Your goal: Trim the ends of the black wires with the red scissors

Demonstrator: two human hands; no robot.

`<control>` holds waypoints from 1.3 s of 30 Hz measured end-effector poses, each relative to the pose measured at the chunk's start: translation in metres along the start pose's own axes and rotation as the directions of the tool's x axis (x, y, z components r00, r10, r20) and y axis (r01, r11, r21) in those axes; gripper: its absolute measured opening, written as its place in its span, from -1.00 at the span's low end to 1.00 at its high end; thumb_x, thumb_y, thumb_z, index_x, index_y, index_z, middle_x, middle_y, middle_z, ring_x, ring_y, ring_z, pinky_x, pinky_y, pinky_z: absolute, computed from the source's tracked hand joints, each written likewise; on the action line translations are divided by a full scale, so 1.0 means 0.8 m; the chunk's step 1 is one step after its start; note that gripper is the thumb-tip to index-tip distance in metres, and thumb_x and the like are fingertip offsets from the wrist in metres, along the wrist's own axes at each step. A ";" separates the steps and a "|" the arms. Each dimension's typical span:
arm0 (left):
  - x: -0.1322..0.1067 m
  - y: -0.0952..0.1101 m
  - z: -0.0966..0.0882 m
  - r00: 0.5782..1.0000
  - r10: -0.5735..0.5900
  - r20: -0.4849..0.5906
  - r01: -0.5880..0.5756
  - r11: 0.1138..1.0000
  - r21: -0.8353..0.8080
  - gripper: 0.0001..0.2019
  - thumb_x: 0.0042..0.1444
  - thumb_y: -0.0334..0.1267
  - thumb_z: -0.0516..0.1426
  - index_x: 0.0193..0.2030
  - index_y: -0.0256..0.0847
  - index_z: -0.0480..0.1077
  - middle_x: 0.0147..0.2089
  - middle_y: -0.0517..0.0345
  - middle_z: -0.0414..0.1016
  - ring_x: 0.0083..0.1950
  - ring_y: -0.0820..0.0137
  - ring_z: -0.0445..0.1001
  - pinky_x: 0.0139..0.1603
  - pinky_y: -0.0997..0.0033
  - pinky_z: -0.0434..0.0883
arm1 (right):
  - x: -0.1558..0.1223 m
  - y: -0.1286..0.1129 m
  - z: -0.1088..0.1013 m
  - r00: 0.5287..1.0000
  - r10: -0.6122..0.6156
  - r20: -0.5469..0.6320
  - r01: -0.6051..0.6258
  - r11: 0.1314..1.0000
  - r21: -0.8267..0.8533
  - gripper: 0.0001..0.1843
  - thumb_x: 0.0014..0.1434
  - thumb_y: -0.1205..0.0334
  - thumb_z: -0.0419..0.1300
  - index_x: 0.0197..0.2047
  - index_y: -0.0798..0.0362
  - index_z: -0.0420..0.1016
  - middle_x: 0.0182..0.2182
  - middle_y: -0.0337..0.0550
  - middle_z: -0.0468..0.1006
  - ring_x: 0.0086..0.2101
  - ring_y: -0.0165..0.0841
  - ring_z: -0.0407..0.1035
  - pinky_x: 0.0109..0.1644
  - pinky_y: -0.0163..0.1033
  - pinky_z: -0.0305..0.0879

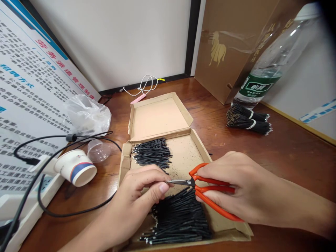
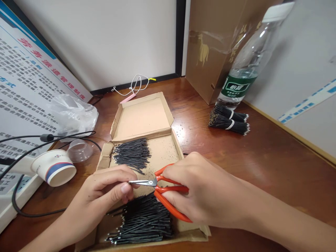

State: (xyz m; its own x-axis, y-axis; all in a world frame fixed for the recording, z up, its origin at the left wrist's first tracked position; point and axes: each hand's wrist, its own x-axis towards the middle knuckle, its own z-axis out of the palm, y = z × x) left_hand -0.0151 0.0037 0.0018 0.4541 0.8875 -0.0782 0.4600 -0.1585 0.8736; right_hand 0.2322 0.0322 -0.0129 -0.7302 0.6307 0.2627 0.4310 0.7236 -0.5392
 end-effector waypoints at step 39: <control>0.000 0.003 -0.003 0.999 0.017 0.027 -0.017 1.000 0.004 -0.74 0.37 -0.23 0.02 -0.26 -0.24 0.48 -0.28 0.11 0.46 -0.25 0.36 0.40 -0.22 0.40 0.28 | -0.002 -0.001 -0.001 1.000 -0.015 0.021 0.014 0.999 0.035 -0.71 0.25 0.36 0.06 -0.51 0.04 0.22 -0.63 -0.38 0.19 -0.58 -0.47 -0.04 -0.47 -0.29 -0.09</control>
State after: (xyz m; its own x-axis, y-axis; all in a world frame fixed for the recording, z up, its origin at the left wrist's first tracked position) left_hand -0.0160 0.0047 0.0048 0.4823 0.8727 -0.0758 0.4553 -0.1758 0.8728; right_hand 0.2335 0.0311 -0.0123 -0.7472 0.6141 0.2541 0.4017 0.7219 -0.5634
